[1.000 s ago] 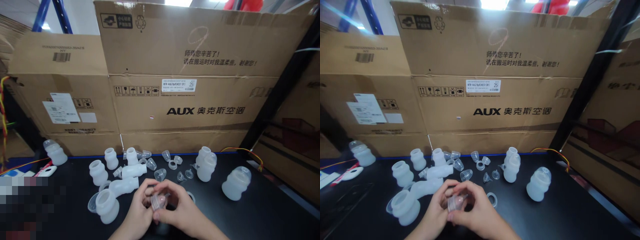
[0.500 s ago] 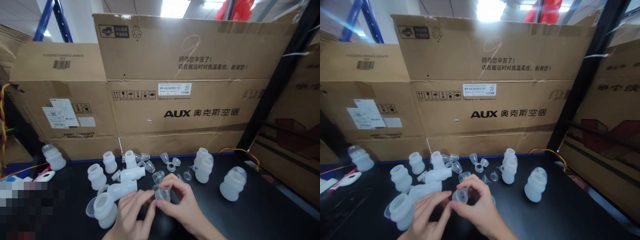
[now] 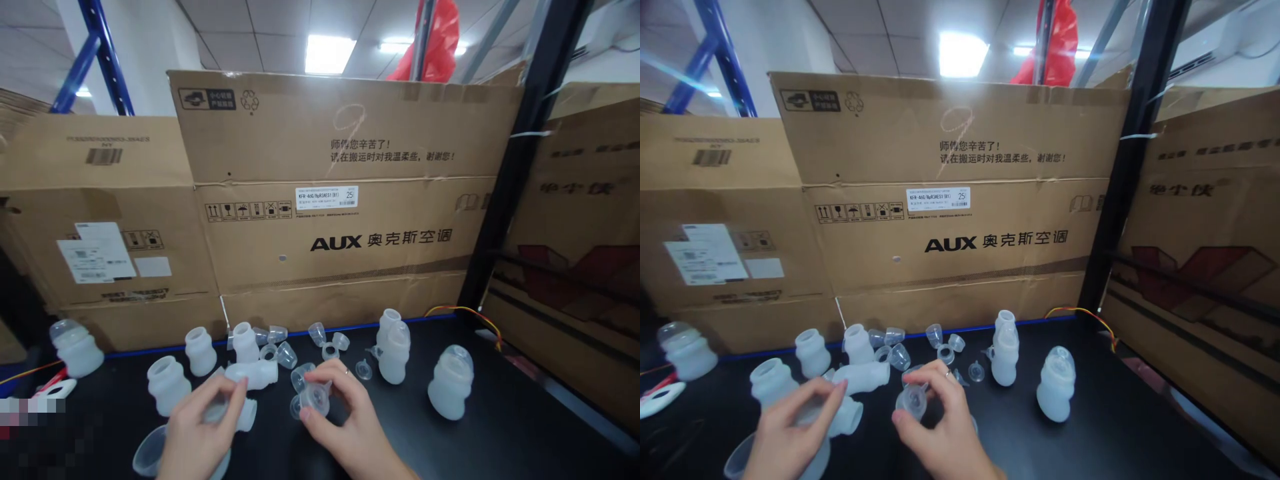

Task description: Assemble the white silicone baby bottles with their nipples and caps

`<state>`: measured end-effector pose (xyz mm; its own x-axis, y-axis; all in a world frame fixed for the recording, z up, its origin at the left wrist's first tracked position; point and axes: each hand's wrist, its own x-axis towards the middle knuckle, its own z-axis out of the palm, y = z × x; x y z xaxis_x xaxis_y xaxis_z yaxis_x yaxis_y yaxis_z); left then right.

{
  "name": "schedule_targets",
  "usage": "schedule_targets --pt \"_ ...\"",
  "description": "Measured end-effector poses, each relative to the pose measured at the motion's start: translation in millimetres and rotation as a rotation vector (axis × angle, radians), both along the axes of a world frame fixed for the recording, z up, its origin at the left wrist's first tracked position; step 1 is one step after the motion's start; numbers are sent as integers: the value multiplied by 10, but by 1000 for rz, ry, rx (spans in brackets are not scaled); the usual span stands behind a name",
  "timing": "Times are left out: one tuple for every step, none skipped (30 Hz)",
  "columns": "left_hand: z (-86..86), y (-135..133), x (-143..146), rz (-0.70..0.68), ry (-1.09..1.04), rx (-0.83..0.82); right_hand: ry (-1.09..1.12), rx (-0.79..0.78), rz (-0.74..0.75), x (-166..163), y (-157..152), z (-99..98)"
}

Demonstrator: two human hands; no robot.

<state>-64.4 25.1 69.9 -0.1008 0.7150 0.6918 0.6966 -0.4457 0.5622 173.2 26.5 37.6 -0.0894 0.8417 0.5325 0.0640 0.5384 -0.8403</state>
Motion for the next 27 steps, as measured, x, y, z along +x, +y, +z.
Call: schedule_targets --pt "-85 -44 104 -74 -103 -17 2 -8 0 5 -7 10" --pt "-179 -91 211 -136 -201 -40 10 -24 0 9 -15 16" --pt "-281 -136 317 -184 -299 -81 20 -46 5 11 -24 15" --pt "-385 -176 419 -227 -397 -152 29 -71 18 11 -31 8" --pt "-487 -205 511 -306 -492 -244 37 -97 31 8 -38 -2" --pt "-579 -224 590 -402 -579 -357 43 -119 45 3 -44 -14" --pt "-656 -233 654 -503 -655 -465 43 -133 61 -4 -49 -26" --pt "-714 -232 699 -566 -714 -522 33 -142 76 -13 -54 -35" --pt "-751 -226 727 -618 -766 -563 15 -147 86 -22 -59 -42" --pt "-769 -218 739 -655 -809 -577 -3 -149 90 -30 -63 -46" --pt "-772 -211 738 -681 -844 -570 -20 -151 93 -37 -68 -48" --pt "-767 -208 727 -699 -869 -553 -31 -156 95 -41 -74 -50" --pt "-759 -211 711 -709 -881 -530 -31 -161 95 -42 -81 -51" --pt "-752 -220 692 -706 -877 -503 -21 -163 99 -41 -89 -52" --pt "-750 -233 672 -692 -859 -470 -10 -160 110 -37 -98 -53" --pt "-752 -247 651 -671 -829 -436 -3 -155 126 -31 -107 -55" --pt "-758 -261 632 -648 -790 -408 -2 -147 142 -24 -115 -57" --pt "-764 -270 613 -629 -742 -389 -10 -136 152 -16 -121 -60" --pt "-768 -273 594 -616 -689 -385 -30 -118 155 -9 -125 -63" --pt "-768 -270 576 -607 -632 -401 -56 -100 150 -2 -127 -68" --pt "-764 -260 560 -603 -572 -437 -83 -83 140 4 -126 -74" --pt "-755 -247 547 -603 -515 -481 -105 -67 124 10 -123 -80" --pt "-743 -232 538 -609 -467 -524 -123 -53 103 15 -121 -87" --pt "-732 -218 533 -616 -433 -556 -138 -44 80 19 -120 -92" --pt "-724 -209 532 -620 -417 -570 -153 -39 63 24 -122 -95" --pt "-720 -204 532 -621 -414 -564 -173 -37 56 27 -127 -95" --pt "-722 -204 532 -621 -421 -543 -196 -44 58 30 -135 -89"
